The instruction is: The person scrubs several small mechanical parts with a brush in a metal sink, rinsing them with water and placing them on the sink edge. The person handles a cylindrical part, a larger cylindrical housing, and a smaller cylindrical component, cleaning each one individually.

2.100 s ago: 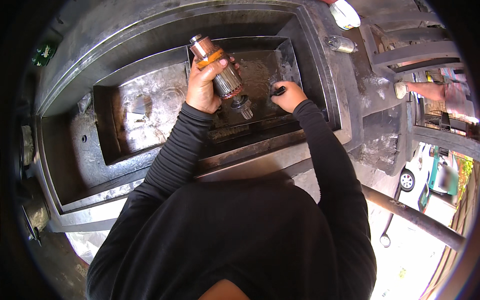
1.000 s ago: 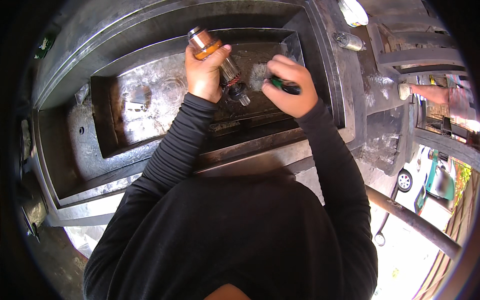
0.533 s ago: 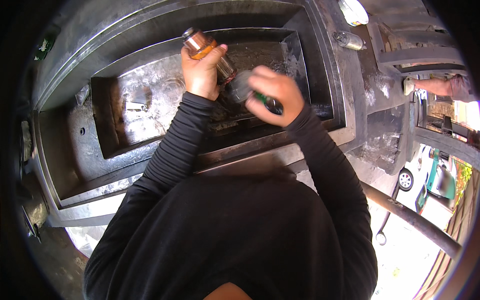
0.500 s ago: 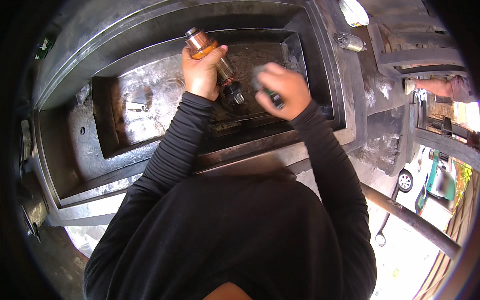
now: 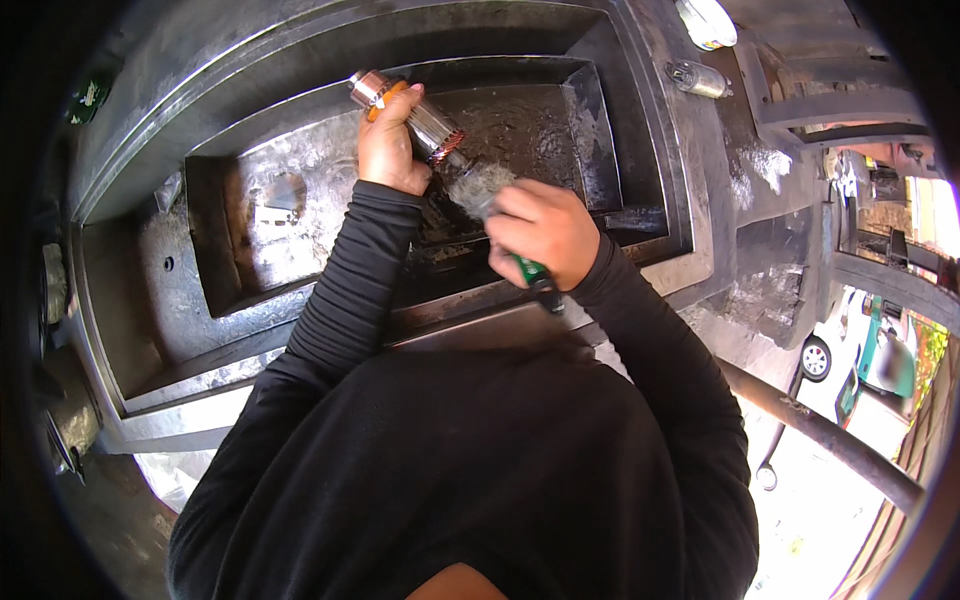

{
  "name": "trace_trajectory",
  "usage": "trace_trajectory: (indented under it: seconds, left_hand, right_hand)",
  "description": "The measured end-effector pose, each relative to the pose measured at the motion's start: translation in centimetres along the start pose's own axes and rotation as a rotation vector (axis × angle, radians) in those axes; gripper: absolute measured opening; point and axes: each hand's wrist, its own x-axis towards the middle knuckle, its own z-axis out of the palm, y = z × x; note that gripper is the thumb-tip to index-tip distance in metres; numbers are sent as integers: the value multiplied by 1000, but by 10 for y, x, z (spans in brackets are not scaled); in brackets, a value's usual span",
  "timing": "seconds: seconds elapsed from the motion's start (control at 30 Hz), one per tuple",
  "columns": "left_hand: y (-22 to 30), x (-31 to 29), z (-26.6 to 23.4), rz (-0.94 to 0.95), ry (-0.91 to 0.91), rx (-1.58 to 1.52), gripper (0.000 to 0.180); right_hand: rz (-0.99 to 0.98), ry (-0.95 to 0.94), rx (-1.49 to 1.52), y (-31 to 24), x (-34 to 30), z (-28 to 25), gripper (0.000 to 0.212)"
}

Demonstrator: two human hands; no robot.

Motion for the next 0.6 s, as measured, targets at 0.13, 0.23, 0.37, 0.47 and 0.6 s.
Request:
trace_trajectory:
  seconds: [0.13,0.23,0.37,0.47,0.6]
  left_hand:
    - [-1,0,4,1,84,-51,22]
    - [5,6,-4,-4,7,-35,20]
    - [7,4,3,101,66,16,20]
    - [5,11,-6,-48,37,-136,19]
    - [12,9,-5,-19,37,-92,22]
  right_hand:
    - [216,-79,-86,20,-27,-4,19]
    - [61,200,9,-2,2,-3,17]
    - [134,-10,-2,12,-6,-1,19]
    - [184,132,31,8,-8,-11,17]
    - [146,107,100,7,10,1,17]
